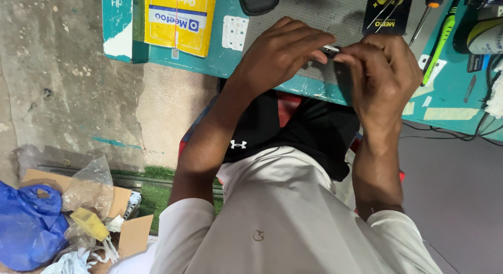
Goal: The person uses a white plastic prying tool to carefully separate the screen assembly from the frame of a smartphone. They work along the edges of the device, inserting the tool into the seam to release adhesive or clips, and rotate the phone to access different sides.
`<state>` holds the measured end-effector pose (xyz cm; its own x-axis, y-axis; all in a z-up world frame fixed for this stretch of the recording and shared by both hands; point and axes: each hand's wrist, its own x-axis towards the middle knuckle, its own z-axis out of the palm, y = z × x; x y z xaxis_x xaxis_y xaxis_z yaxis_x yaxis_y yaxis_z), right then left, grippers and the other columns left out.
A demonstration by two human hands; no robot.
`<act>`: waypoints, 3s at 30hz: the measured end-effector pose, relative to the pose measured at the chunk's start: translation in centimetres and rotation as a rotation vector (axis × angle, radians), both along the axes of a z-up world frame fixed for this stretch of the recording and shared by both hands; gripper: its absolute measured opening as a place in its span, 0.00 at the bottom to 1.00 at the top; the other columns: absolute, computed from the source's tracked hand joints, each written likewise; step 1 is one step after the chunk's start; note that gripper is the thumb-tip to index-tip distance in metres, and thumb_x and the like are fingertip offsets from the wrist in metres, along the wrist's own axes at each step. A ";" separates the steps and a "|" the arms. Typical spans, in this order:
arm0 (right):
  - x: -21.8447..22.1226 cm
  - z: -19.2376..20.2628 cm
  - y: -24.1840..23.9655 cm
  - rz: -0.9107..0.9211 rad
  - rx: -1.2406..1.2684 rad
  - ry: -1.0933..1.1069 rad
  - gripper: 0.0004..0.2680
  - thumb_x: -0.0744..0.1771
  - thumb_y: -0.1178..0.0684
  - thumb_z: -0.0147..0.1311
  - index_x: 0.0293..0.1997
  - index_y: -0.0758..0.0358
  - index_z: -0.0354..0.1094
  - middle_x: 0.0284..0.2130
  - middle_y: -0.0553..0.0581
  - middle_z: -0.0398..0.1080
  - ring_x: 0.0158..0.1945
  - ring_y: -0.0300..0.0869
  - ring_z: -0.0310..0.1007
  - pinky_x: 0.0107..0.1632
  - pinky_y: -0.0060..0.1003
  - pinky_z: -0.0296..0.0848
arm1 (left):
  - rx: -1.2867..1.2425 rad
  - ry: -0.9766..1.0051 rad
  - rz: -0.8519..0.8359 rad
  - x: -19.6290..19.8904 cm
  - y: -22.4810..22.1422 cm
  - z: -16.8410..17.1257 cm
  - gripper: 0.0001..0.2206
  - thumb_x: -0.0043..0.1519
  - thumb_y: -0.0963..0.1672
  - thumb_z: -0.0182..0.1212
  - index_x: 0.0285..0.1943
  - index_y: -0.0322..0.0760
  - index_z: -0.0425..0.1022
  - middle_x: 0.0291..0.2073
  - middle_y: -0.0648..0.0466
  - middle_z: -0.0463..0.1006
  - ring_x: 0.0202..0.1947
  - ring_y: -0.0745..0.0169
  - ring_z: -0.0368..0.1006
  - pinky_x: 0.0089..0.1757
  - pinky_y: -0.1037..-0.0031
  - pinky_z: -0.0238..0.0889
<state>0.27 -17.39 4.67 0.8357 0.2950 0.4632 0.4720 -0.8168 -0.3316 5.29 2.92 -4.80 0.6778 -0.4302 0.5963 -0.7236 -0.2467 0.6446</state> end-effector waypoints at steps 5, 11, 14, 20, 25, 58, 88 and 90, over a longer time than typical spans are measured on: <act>-0.1 -0.6 0.2 -0.007 -0.054 -0.083 0.06 0.67 0.57 0.72 0.41 0.65 0.77 0.38 0.55 0.69 0.39 0.45 0.69 0.41 0.40 0.65 | -0.020 -0.004 0.002 0.0 -0.2 0.0 0.15 0.63 0.42 0.71 0.58 0.36 0.78 0.51 0.54 0.82 0.51 0.58 0.77 0.52 0.66 0.69; 0.0 -0.5 0.4 0.016 -0.106 -0.155 0.06 0.67 0.56 0.72 0.42 0.63 0.78 0.38 0.52 0.70 0.41 0.44 0.71 0.42 0.40 0.65 | -0.002 -0.017 0.034 -0.3 0.1 0.8 0.14 0.65 0.43 0.71 0.58 0.36 0.78 0.50 0.53 0.82 0.48 0.58 0.78 0.49 0.67 0.69; 0.0 -0.5 0.3 0.032 -0.089 -0.145 0.06 0.67 0.56 0.72 0.42 0.63 0.78 0.39 0.51 0.70 0.42 0.44 0.71 0.43 0.40 0.66 | -0.045 -0.001 0.049 -0.5 0.0 1.2 0.13 0.64 0.44 0.71 0.56 0.38 0.79 0.49 0.55 0.83 0.44 0.58 0.79 0.46 0.69 0.71; 0.1 -0.8 0.2 0.061 -0.058 -0.141 0.07 0.66 0.56 0.73 0.44 0.62 0.79 0.38 0.51 0.71 0.40 0.43 0.71 0.41 0.39 0.66 | -0.084 0.015 0.009 -0.4 0.3 1.9 0.09 0.66 0.43 0.70 0.51 0.36 0.78 0.47 0.56 0.84 0.45 0.58 0.82 0.46 0.68 0.74; 0.0 -0.7 0.2 0.056 -0.052 -0.115 0.08 0.65 0.56 0.74 0.43 0.63 0.78 0.37 0.52 0.70 0.40 0.44 0.71 0.40 0.39 0.67 | -0.117 0.085 -0.020 -0.4 0.2 2.0 0.05 0.65 0.41 0.70 0.47 0.35 0.81 0.47 0.54 0.84 0.46 0.56 0.83 0.46 0.67 0.77; -1.6 -0.6 0.1 -0.004 0.152 0.083 0.08 0.65 0.66 0.73 0.43 0.67 0.77 0.41 0.56 0.71 0.44 0.44 0.70 0.43 0.37 0.68 | -0.082 0.132 -0.041 -0.7 0.2 0.8 0.07 0.65 0.41 0.69 0.49 0.36 0.79 0.51 0.54 0.83 0.45 0.60 0.84 0.42 0.75 0.80; -0.3 0.1 -4.7 -0.248 0.128 0.040 0.07 0.70 0.71 0.60 0.52 0.73 0.77 0.47 0.64 0.74 0.46 0.44 0.79 0.37 0.27 0.77 | -0.087 0.294 0.063 -1.6 -0.6 5.0 0.06 0.66 0.40 0.67 0.50 0.34 0.81 0.46 0.53 0.83 0.36 0.60 0.82 0.38 0.74 0.75; -0.1 -0.3 -5.4 -0.369 0.119 0.156 0.04 0.70 0.66 0.66 0.50 0.71 0.79 0.45 0.64 0.76 0.36 0.45 0.78 0.31 0.31 0.72 | -0.110 0.298 0.067 -1.4 -0.8 4.9 0.06 0.66 0.40 0.67 0.50 0.34 0.81 0.46 0.52 0.83 0.38 0.60 0.82 0.40 0.74 0.76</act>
